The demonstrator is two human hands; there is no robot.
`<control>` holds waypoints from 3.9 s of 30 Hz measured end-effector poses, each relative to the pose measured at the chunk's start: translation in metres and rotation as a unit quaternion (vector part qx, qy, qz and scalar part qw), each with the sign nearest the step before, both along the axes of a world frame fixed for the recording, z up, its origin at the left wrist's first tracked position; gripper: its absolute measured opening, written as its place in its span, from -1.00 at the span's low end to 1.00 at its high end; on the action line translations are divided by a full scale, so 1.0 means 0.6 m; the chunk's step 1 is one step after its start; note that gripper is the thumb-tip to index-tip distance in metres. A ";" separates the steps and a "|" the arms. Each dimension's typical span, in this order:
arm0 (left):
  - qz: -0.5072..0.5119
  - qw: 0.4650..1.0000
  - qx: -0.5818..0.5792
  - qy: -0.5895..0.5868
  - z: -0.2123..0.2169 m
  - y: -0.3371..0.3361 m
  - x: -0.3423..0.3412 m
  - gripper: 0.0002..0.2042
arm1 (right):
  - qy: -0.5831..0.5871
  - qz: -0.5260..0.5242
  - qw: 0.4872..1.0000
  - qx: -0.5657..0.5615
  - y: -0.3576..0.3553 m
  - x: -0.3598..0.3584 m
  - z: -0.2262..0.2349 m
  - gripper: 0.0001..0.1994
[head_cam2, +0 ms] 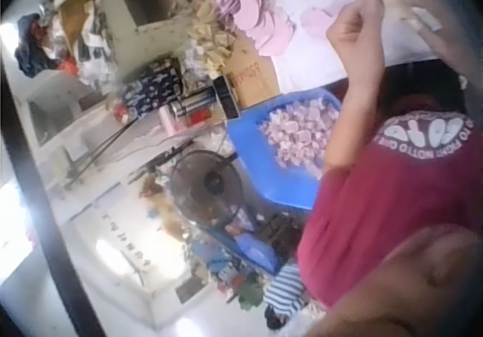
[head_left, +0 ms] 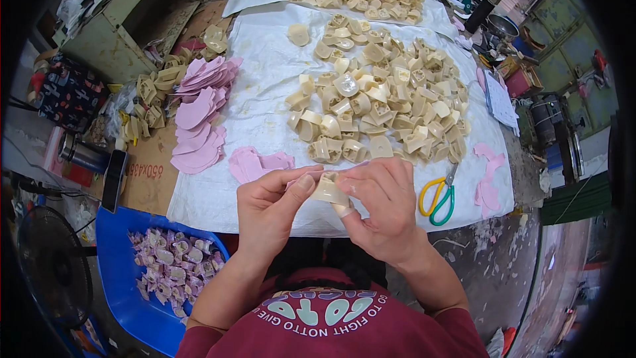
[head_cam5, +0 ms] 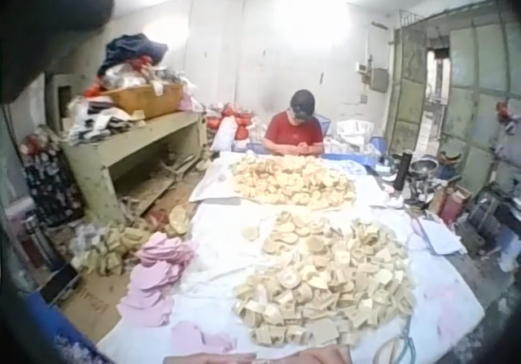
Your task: The person repeatedly picks up small beige plastic components and pink foam pieces from a table, presses them together by hand, and places the assembled units into a blue bin. The process is repetitive and performed one at a time.
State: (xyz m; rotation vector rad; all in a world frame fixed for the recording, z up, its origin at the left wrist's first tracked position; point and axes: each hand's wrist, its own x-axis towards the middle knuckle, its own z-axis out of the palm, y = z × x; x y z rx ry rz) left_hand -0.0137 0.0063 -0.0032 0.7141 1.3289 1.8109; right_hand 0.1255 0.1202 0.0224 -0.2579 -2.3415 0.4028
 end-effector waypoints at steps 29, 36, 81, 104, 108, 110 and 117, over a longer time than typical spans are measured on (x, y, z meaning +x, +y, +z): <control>-0.302 0.934 -0.153 0.114 0.030 0.035 -0.061 -0.54 | -0.036 0.073 0.978 -0.192 0.007 0.016 -0.040 -0.79; -0.201 0.976 0.006 -0.081 -0.025 0.019 -0.047 -0.75 | 0.027 0.043 0.836 -0.547 -0.002 0.018 -0.048 -0.81; 0.038 0.837 0.161 0.522 -0.005 -0.010 0.005 -0.72 | 0.093 0.075 0.785 -0.607 -0.056 0.031 -0.023 -0.70; -0.071 0.990 0.074 -0.095 -0.035 0.008 0.019 -0.86 | 0.084 0.208 0.705 -0.673 0.006 0.017 -0.068 -0.79; -0.117 0.979 0.024 -0.162 -0.031 0.002 0.014 -0.88 | 0.079 0.099 0.873 -0.471 -0.009 0.014 -0.067 -0.86; -0.090 0.993 0.012 -0.080 -0.030 0.001 0.024 -0.89 | 0.074 0.033 0.943 -0.324 -0.013 0.010 -0.065 -0.88; -0.083 0.996 0.023 -0.021 -0.039 0.000 0.021 -0.90 | 0.002 0.058 0.983 -0.174 0.009 0.010 -0.051 -0.90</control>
